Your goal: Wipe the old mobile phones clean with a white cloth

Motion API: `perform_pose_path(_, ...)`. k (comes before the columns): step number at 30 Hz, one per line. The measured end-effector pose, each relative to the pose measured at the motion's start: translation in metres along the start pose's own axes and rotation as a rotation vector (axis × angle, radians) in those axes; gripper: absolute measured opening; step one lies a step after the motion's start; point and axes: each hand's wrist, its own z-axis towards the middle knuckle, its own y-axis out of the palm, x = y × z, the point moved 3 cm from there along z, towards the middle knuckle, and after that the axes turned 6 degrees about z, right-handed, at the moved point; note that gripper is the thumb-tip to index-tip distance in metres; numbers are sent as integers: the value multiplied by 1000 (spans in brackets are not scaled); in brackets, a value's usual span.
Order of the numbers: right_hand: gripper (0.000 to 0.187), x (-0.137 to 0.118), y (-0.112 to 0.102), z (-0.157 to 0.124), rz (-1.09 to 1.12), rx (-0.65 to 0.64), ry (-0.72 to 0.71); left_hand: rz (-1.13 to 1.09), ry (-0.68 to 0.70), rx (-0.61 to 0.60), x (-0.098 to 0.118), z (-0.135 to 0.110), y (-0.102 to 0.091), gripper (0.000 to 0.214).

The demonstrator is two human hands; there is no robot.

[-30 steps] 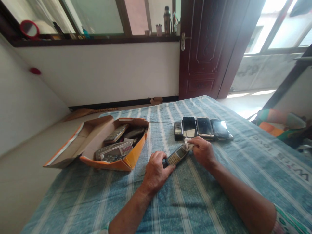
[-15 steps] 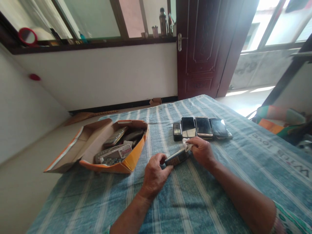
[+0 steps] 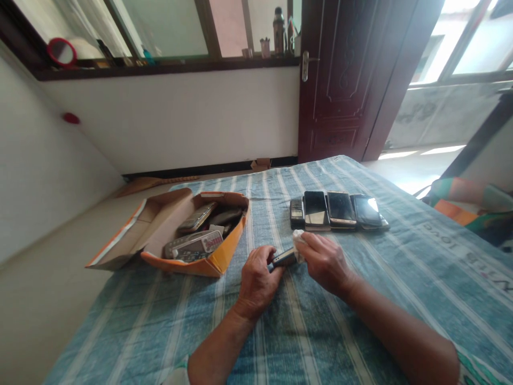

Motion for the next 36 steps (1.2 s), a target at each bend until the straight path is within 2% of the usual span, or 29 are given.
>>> perform_pose_path(4,29,-32,6,2,25,-95,-104,-43,-12,1,-2,-1,2,24)
perform_pose_path(7,27,-42,8,2,47,-126,-134,-86,-26,-2,-4,-2,4,25)
perform_pose_path(12,30,-21,6,2,16,-89,-42,-80,-73,-24,-4,0,4,33)
perform_pose_path(19,26,16,0,-3,-83,0,137,-41,-49,-14,-1,-1,3,37)
perform_pose_path(22,27,11,0,-4,-79,15,103,-31,-35,-4,0,-3,3,37)
perform_pose_path(30,33,-37,7,0,114,-86,-76,-29,10,-7,4,-6,2,27)
perform_pose_path(33,34,-34,6,0,145,-87,-66,-28,20,-10,5,-6,1,26)
perform_pose_path(36,32,-15,5,-1,137,-45,31,-7,22,-9,5,-5,1,29)
